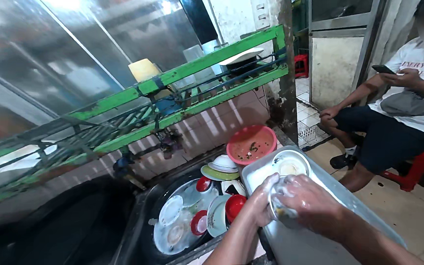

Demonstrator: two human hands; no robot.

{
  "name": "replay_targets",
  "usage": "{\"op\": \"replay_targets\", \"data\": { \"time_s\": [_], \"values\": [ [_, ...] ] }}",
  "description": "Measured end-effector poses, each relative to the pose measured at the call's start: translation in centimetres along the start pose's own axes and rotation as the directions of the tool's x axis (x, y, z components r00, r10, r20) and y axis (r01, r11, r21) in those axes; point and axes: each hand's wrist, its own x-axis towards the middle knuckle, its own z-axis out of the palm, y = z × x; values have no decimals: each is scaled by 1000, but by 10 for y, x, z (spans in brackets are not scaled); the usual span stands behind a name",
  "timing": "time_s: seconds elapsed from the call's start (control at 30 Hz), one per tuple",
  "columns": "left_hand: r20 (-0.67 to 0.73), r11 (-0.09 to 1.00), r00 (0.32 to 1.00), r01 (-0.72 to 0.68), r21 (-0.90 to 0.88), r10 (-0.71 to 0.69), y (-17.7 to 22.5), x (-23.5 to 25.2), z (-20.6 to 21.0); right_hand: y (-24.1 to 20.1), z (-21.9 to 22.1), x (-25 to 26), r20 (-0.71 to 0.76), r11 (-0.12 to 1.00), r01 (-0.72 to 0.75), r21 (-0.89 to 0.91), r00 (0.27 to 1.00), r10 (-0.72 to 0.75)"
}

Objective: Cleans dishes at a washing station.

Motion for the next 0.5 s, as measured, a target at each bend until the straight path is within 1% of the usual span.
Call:
{"op": "replay_targets", "data": {
  "time_s": [0.03,0.07,0.1,0.13,0.17,0.2,0.23,0.27,0.3,0.33,0.37,0.4,0.43,0.47,0.5],
  "values": [
    [22,999,1000,13,-31,-12,0,0,2,12,-1,0,-63,997,50,-64,997,-54],
    [18,998,999,-29,-52,30,0,0,4,25,1,-3,-100,995,45,-86,994,-54],
    [-11,992,993,-121,-35,121,-1,1,5,34,4,-8,-109,996,4,-89,994,-14],
    [-54,972,970,-234,34,235,-3,5,6,36,8,-13,-86,996,-64,-68,995,58],
    [-90,934,935,-331,132,344,-5,10,5,30,10,-14,-40,986,-164,-9,986,164],
    [-109,884,893,-403,235,436,-9,16,3,18,13,-12,10,950,-302,75,953,302],
    [-110,827,851,-456,328,513,-14,21,3,3,13,-5,85,865,-470,177,883,462],
    [-108,774,813,-492,398,572,-19,24,3,-10,10,4,169,723,-628,288,776,607],
    [-99,733,788,-508,452,607,-25,26,3,-21,6,14,250,567,-734,374,668,701],
    [-82,707,779,-512,488,621,-28,25,2,-30,4,19,286,496,-768,405,622,729],
    [-64,700,784,-509,501,617,-28,22,1,-37,6,19,261,552,-746,372,655,709],
    [-63,726,807,-490,482,587,-24,18,0,-43,9,13,196,668,-681,301,729,655],
    [-107,824,864,-423,377,492,-16,16,2,-45,13,3,124,785,-590,190,807,577],
    [-146,930,932,-296,216,331,-6,16,3,-40,18,-10,83,871,-485,80,874,479],
    [-126,981,977,-159,114,174,2,17,0,-29,28,-23,8,931,-364,-21,931,364]
  ]
}}
